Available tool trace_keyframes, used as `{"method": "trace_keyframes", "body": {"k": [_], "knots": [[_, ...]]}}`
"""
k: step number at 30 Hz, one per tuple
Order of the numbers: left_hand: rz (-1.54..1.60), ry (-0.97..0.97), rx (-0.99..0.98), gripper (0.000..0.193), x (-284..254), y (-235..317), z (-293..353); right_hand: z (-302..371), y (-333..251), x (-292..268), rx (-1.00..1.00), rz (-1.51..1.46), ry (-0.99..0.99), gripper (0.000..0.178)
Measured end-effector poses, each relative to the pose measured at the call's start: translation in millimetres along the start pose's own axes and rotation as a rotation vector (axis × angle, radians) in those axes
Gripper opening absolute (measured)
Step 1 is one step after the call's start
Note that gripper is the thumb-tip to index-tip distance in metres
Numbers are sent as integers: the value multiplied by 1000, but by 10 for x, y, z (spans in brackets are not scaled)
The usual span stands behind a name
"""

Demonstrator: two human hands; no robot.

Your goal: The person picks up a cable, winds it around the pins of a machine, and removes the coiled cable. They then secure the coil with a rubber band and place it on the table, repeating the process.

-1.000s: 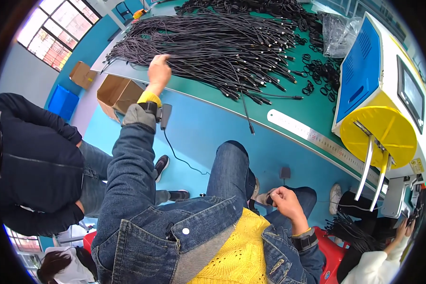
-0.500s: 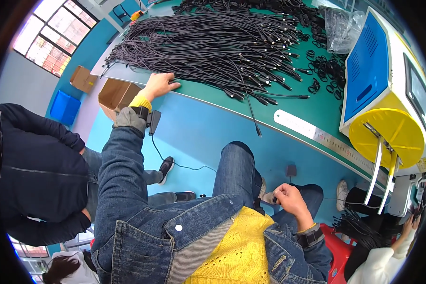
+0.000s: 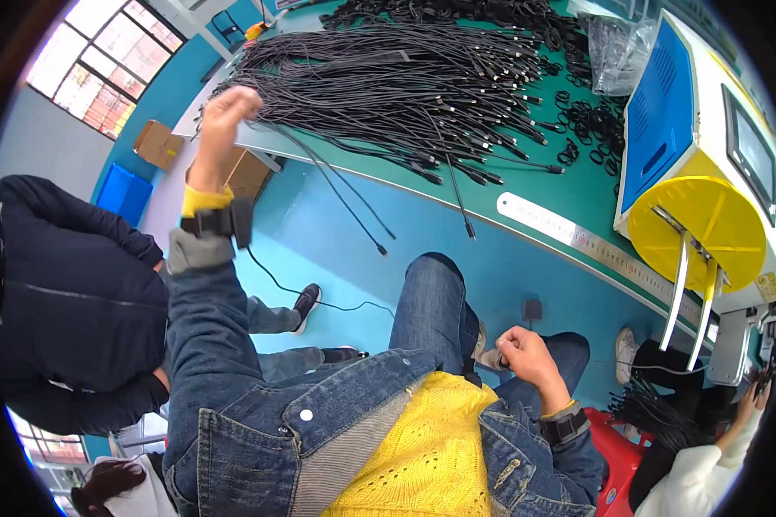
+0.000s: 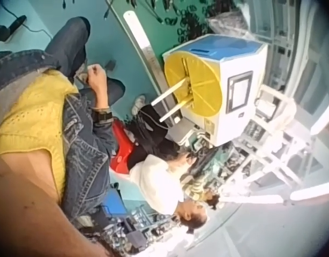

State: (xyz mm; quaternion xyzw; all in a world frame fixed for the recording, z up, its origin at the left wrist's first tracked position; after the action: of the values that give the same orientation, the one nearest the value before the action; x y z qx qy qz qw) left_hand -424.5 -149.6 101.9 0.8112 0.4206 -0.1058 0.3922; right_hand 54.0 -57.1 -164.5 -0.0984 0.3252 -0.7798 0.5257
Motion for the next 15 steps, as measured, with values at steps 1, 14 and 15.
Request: {"method": "trace_keyframes", "body": {"k": [1,14,15], "knots": [[-16,-44,14,14,177,187,106,12,3,3,-5,4,-1,17],[210,-446,20,2,2157,1872,1554,929,-605,-45,-871,259,482,26],[382,-421,-168,4,2310,1887,1618,855,-446,-63,-723,227,351,22]]}}
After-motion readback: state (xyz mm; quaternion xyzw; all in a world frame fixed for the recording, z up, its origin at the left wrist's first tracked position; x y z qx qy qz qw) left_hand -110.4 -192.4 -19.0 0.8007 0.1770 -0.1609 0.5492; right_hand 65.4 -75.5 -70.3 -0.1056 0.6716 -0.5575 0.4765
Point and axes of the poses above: each hand's wrist, its own z-axis away from the middle knuckle, its own x-axis out of the palm, y = z × x, the point moved 4 cm from there along -z, towards the middle knuckle, and after that the axes turned 15 degrees about x, right-handed, at the moved point
